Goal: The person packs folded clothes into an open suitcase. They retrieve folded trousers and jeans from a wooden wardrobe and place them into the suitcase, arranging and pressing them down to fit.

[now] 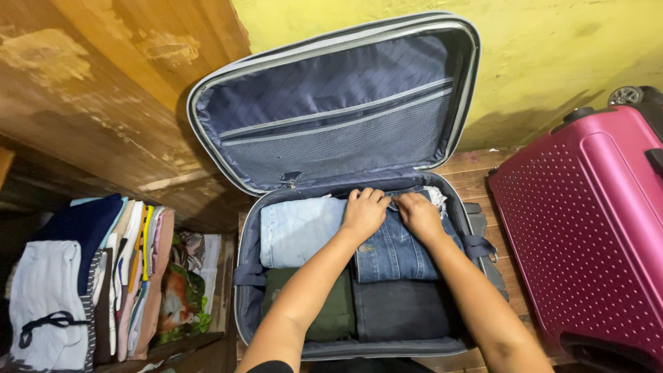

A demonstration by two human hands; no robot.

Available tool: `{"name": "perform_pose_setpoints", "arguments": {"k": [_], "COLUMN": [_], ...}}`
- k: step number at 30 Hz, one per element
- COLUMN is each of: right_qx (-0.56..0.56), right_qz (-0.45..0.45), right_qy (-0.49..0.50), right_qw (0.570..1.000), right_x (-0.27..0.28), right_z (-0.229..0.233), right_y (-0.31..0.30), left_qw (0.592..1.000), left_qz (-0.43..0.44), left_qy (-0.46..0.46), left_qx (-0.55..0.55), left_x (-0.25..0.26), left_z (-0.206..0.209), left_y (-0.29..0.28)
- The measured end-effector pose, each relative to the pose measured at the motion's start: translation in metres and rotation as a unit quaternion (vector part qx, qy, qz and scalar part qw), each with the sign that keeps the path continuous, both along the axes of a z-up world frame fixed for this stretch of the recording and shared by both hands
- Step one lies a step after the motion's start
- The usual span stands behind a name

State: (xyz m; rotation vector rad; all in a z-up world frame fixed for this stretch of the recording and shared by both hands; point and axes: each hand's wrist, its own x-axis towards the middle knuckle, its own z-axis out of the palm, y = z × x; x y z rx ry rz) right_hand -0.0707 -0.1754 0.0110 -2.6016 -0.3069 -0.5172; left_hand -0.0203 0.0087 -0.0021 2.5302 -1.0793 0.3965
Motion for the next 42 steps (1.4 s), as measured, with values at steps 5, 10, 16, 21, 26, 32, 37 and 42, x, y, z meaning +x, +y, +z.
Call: {"name": "perform_pose_setpoints", "arguments": {"k": [5, 10, 16, 21, 26, 32, 37, 42], "right_qx": [-0.006, -0.188, -0.221, -0.178, -0.151, -0.122, -0.114, -0.086], "right_qz": [0.049, -0.006, -0.111, -0.122, -0.115, -0.098, -0.121, -0.124], "right_qy": [0.016, 0.103, 0.229, 0.267, 0.270, 0.298, 0.284, 0.278], "right_qw": [0.999, 0.977, 0.942, 0.939, 0.944, 0.942, 0.944, 0.949], "right_x": [-0.015, -0.032, -0.064, -0.098, -0.098, -0.092, -0.087, -0.093], "right_z": [0.005, 0.002, 0.005, -0.002, -0.014, -0.025, -0.032, -0.049], "right_y": [-0.008, -0.010, -0.006, -0.001, -0.003, -0.011, -0.009, -0.018], "left_qw": [0.999, 0.981, 0.968, 0.954, 0.958, 0.952, 0.940, 0.938], "left_qz": [0.016, 0.050, 0.109, 0.092, 0.096, 0.111, 0.124, 0.114], "left_qy": [0.017, 0.146, 0.183, 0.243, 0.245, 0.264, 0.290, 0.295], "left_qx": [0.036, 0.114, 0.134, 0.149, 0.114, 0.109, 0.129, 0.143], "left_x": [-0.008, -0.011, -0.042, -0.107, -0.114, -0.112, -0.108, -0.106], "left_z": [-0.004, -0.001, 0.007, 0.015, 0.018, 0.010, 0.012, 0.005], "left_y": [-0.002, -0.011, -0.021, -0.006, 0.002, -0.001, -0.003, -0.004]}}
